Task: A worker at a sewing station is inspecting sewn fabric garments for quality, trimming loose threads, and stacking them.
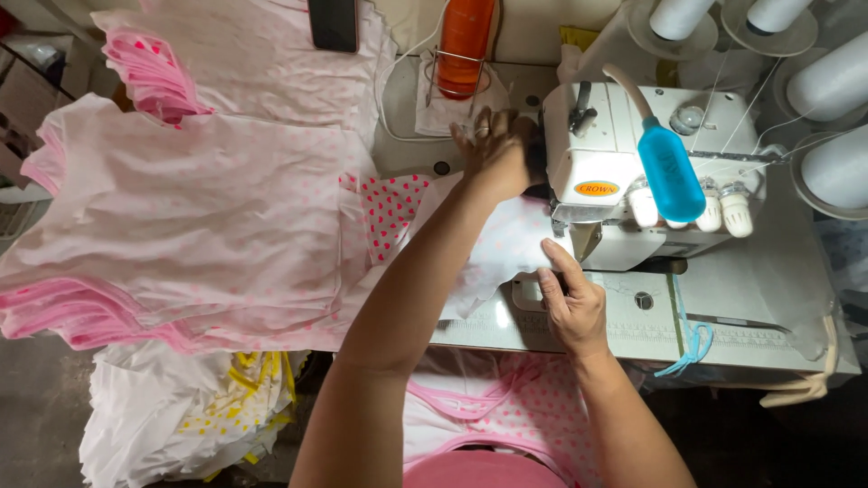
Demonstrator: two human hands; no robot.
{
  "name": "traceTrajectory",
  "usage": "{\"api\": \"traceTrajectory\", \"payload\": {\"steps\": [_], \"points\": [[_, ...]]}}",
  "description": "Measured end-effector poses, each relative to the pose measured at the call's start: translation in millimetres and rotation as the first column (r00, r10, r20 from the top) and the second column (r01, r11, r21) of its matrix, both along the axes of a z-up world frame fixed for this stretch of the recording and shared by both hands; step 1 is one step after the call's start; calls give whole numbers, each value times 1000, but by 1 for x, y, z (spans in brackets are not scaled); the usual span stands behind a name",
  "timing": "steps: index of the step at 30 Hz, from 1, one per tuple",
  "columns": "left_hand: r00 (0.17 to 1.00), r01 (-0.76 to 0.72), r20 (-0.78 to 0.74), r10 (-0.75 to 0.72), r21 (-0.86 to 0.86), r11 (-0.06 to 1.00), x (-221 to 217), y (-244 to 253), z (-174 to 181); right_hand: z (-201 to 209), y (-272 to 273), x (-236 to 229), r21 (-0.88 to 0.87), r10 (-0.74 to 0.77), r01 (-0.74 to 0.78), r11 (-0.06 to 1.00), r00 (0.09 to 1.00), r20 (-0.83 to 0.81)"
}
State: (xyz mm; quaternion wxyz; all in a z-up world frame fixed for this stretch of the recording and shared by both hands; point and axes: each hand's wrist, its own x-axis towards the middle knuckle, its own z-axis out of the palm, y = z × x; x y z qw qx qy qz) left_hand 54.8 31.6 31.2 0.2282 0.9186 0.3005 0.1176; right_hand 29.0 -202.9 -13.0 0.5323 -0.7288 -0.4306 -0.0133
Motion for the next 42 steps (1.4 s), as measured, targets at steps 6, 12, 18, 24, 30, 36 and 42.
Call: {"api": "traceTrajectory", "payload": {"steps": [6,12,18,24,30,36,42], "points": [[911,171,-384,-147,28,985,-11,-15,60,-4,-1,0,7,7,-7,1000,1000,4],[893,168,-396,-215,-149,974,-35,-16,72,-8,-2,0,4,-21,21,1000,1000,15],[954,185,-180,-239,-275,943,-67,-31,103,-8,0,1,10,-22,22,1000,1000,21],[969,222,-78,-235,-142,965,-42,-20,45,-5,0,1,-2,-22,22,1000,999,29],[969,212,109,-221,87,973,-24,4,-13,-5,-2,-1,-17,-19,20,1000,999,33],[911,197,293,-289,307,931,-48,0,3,2,-4,-2,-54,-31,39,998,991,133],[766,109,514,-386,488,866,-93,-79,-14,13,-11,19,-79,-190,277,958,813,550]]}}
